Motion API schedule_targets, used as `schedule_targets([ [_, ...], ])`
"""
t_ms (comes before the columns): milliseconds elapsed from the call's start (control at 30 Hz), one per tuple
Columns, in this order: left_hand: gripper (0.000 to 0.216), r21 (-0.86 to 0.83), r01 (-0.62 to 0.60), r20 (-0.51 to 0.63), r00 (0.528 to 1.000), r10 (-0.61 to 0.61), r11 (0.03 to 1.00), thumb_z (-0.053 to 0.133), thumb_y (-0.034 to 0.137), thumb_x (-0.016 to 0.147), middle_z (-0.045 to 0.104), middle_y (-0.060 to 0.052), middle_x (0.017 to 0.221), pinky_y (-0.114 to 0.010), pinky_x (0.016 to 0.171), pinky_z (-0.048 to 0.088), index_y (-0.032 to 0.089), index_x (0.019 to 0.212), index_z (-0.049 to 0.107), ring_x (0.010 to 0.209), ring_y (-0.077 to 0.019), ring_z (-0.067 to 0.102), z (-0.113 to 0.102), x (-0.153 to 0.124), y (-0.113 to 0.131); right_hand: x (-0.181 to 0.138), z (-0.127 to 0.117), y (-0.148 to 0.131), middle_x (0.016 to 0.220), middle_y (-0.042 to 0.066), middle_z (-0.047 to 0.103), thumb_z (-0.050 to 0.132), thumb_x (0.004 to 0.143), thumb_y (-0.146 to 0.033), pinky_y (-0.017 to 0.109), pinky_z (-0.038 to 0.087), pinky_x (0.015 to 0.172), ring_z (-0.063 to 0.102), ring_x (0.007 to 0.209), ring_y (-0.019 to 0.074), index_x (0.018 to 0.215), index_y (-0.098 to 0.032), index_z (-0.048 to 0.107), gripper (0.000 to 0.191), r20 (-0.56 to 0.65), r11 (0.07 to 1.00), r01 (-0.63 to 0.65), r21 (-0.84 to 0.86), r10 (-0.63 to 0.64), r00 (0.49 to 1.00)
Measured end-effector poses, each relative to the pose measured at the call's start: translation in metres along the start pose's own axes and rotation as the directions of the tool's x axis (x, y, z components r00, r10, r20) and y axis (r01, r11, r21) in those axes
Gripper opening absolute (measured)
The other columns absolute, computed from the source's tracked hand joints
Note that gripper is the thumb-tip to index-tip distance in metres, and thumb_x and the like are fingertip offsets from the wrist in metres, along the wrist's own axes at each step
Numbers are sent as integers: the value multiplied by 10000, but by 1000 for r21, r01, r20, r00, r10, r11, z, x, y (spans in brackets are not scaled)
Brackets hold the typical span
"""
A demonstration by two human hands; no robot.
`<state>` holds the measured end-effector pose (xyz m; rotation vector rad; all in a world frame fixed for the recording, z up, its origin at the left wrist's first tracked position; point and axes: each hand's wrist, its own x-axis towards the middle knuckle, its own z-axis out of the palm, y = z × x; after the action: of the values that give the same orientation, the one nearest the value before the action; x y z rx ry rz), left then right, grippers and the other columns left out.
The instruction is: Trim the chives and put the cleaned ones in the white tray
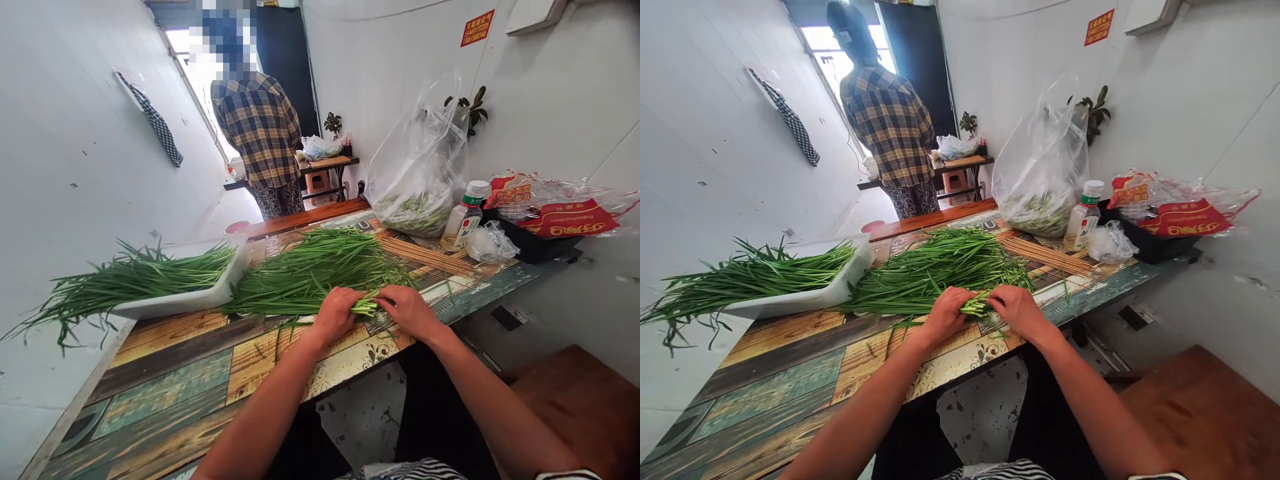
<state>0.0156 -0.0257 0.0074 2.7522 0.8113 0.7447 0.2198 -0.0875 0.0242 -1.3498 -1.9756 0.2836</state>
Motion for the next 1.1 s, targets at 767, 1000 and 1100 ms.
schedule_targets([
  [767,179,-302,39,-442,879,-176,953,526,211,817,682,-55,876,-311,753,449,206,940,658,821,-188,603,-3,2,-3,15,-7,25,472,-19,433,333,870,-541,261,348,492,406,455,124,557,-205,494,487,-28,892,-419,170,429,903],
  [1000,254,-684,64,-529,642,-555,727,585,424,837,619,2,692,-247,670,461,177,844,641,641,-119,570,-18,17,-10,51,37,-29,1468,101,365,473,830,-505,455,173,1098,240,1369,286,1410,-176,376,674,85,895,229,-383,-213,973],
  [1100,308,-757,20,-530,565,-633,653,624,474,798,607,11,673,-236,657,462,166,794,630,618,-105,557,-35,22,-9,73,75,-16,1546,94,183,514,766,-616,501,28,1120,84,1415,305,1477,-179,218,886,158,844,254,-472,-202,966],
])
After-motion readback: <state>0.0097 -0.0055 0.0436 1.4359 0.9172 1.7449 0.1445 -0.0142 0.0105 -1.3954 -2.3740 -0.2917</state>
